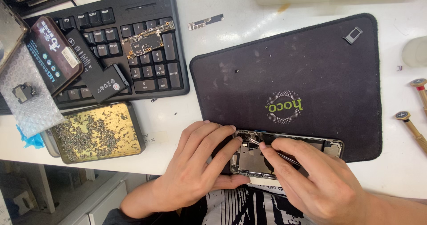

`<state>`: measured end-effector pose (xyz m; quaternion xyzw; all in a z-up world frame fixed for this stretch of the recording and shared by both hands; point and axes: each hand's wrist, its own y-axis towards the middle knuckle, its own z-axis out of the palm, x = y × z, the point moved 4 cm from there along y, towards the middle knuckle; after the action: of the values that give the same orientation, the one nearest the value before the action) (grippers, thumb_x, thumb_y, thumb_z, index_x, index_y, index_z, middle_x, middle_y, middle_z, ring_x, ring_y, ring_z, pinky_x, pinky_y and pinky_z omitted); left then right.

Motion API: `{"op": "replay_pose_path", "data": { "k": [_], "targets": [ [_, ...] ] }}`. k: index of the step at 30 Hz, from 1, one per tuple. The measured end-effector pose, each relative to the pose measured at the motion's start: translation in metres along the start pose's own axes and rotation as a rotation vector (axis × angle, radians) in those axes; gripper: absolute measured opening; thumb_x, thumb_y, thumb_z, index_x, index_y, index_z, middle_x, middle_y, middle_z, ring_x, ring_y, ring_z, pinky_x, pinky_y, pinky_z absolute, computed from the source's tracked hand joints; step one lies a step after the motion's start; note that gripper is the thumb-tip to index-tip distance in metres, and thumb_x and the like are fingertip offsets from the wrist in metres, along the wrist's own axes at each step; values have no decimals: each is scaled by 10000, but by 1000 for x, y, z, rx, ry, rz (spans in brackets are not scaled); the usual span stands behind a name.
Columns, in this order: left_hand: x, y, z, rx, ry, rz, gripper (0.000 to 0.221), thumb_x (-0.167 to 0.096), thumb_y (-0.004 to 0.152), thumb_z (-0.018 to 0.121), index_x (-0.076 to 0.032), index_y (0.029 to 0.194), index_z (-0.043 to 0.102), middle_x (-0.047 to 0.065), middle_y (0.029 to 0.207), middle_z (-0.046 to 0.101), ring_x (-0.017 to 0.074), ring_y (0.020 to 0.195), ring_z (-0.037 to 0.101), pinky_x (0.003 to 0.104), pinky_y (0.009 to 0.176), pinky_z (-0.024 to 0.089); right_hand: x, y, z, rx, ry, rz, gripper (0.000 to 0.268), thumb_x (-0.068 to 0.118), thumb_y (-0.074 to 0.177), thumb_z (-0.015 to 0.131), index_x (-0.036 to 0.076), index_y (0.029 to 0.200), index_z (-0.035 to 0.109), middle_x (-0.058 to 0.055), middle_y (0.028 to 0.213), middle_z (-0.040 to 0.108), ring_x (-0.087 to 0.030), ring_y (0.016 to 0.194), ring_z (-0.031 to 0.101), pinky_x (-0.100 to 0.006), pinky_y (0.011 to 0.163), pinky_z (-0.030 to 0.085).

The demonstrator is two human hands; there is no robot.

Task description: The person disassembles a smartphone by removing screws and prying open the casing. They use a screwdriver and tweezers to detach internal components and separate the back cover from the frame.

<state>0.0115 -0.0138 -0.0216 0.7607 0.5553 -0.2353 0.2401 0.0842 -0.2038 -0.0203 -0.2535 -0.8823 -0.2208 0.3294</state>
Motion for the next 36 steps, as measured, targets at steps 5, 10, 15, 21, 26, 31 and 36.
{"op": "replay_pose_path", "data": {
  "k": [5, 10, 15, 21, 26, 31, 36],
  "targets": [
    [0, 0, 0, 2, 23, 5, 674, -463, 804, 839, 36, 1212, 643, 188, 1312, 576, 361, 1198, 571, 539, 1030, 479, 0, 1, -1, 30, 13, -5, 371, -49, 704, 771, -104, 1068, 728, -211, 1020, 680, -253, 836, 737, -301, 704, 635],
    [-1, 0, 0, 0, 28, 8, 675, -467, 812, 839, 35, 1219, 642, 187, 1318, 571, 363, 1201, 570, 537, 1030, 484, 0, 0, -2, 25, 18, 25, 386, -39, 688, 769, -88, 1069, 734, -195, 1032, 683, -247, 845, 730, -309, 710, 627],
    [-1, 0, 0, -9, 38, 13, 668, -465, 821, 838, 34, 1220, 642, 183, 1315, 572, 363, 1197, 575, 538, 1029, 488, -3, 0, -2, 29, 32, 51, 385, -29, 695, 768, -75, 1077, 740, -181, 1055, 677, -224, 841, 730, -290, 696, 620],
    [-1, 1, 0, -18, 38, 19, 654, -460, 817, 840, 31, 1205, 652, 182, 1306, 580, 360, 1190, 582, 534, 1021, 494, -2, 2, -3, 21, 37, 55, 377, -17, 707, 764, -74, 1078, 739, -178, 1065, 674, -220, 845, 729, -285, 695, 615],
    [-1, 0, 0, -13, 31, 15, 657, -466, 818, 838, 32, 1205, 654, 186, 1307, 577, 362, 1190, 580, 536, 1020, 491, -1, 3, -4, 9, 27, 21, 349, -16, 734, 758, -86, 1075, 730, -182, 1063, 672, -226, 854, 728, -284, 700, 617],
    [-1, 0, 1, -12, 32, 15, 663, -478, 820, 828, 31, 1207, 654, 184, 1307, 578, 360, 1191, 579, 539, 1025, 487, -2, 3, -3, 31, 17, 18, 354, 0, 728, 760, -71, 1075, 739, -177, 1049, 677, -217, 841, 726, -267, 690, 619],
    [-1, 0, 1, -8, 35, 18, 661, -480, 822, 823, 32, 1205, 654, 187, 1309, 578, 364, 1192, 577, 541, 1022, 486, -4, 1, -2, 30, 62, 62, 347, -19, 734, 754, -59, 1079, 745, -156, 1057, 681, -196, 839, 731, -257, 687, 620]
  ]
}}
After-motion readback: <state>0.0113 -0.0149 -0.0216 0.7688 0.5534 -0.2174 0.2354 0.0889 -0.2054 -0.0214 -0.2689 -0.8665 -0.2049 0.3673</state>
